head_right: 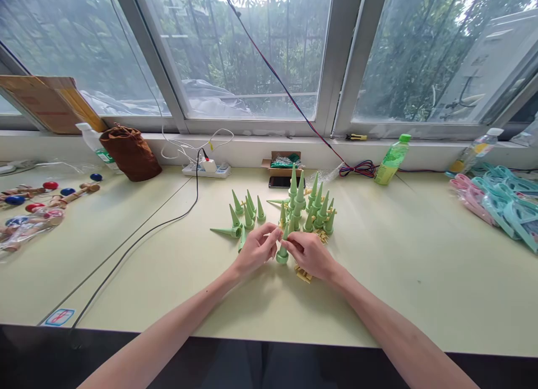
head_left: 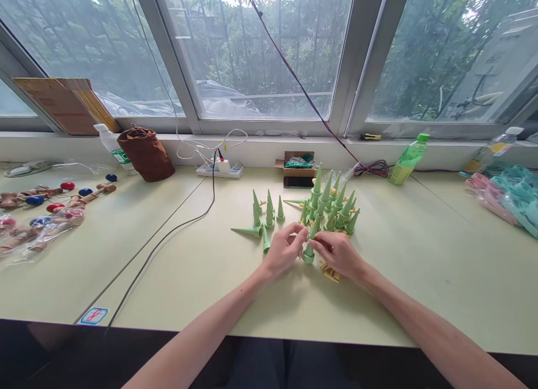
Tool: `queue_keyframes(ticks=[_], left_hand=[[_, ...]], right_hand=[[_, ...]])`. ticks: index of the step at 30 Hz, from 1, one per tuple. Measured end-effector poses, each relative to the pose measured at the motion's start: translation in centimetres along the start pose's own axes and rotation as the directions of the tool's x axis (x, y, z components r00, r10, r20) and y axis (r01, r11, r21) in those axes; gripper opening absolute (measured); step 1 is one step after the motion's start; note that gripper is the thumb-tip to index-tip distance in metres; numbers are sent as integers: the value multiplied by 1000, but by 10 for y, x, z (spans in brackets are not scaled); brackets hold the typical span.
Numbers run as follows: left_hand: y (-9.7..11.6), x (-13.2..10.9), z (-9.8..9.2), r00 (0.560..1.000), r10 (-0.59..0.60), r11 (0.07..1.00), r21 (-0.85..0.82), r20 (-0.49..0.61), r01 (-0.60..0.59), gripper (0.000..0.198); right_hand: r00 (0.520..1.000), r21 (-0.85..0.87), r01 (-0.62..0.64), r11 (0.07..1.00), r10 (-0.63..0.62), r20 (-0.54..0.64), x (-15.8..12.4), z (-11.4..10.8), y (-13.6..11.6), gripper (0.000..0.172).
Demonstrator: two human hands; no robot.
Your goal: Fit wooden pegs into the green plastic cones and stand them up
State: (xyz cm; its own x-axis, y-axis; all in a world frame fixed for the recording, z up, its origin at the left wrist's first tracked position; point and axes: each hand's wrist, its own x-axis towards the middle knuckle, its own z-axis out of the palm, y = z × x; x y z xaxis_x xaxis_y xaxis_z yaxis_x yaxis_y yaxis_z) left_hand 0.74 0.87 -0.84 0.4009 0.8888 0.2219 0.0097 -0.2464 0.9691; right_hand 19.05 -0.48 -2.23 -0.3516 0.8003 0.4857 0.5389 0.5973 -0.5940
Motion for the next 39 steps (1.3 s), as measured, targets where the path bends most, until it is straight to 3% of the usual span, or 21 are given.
queue_keyframes(ticks=[5,10,15,20,26,33,39], left_hand=[[0,-2,-2,991,6,993,112,131,-21,28],[-3,-3,-1,978,-1,995,98,207,-20,24],[-4,1,-1,975,-93,992,-62,203,108,32],[6,3,-6,966,-210,920,-303,153,248,43],[16,3,-9,957,-265,877,-383,122,291,36],[10,3,-8,957,-287,914,-288,41,287,38],[6,3,-7,969,-247,946,-224,-24,236,39]], right_hand=[[996,24,-15,1000,17,-92,0,-3,-2,36],[990,34,-24,999,28,-136,2,-3,1,41],[986,27,-16,1000,20,-163,1,-4,3,44],[978,-41,-34,999,24,-207,3,-8,7,45],[992,-196,-74,978,52,-113,4,-17,13,43],[984,-323,-106,940,146,101,3,-24,10,33],[976,-336,-113,935,168,140,5,-25,6,19]])
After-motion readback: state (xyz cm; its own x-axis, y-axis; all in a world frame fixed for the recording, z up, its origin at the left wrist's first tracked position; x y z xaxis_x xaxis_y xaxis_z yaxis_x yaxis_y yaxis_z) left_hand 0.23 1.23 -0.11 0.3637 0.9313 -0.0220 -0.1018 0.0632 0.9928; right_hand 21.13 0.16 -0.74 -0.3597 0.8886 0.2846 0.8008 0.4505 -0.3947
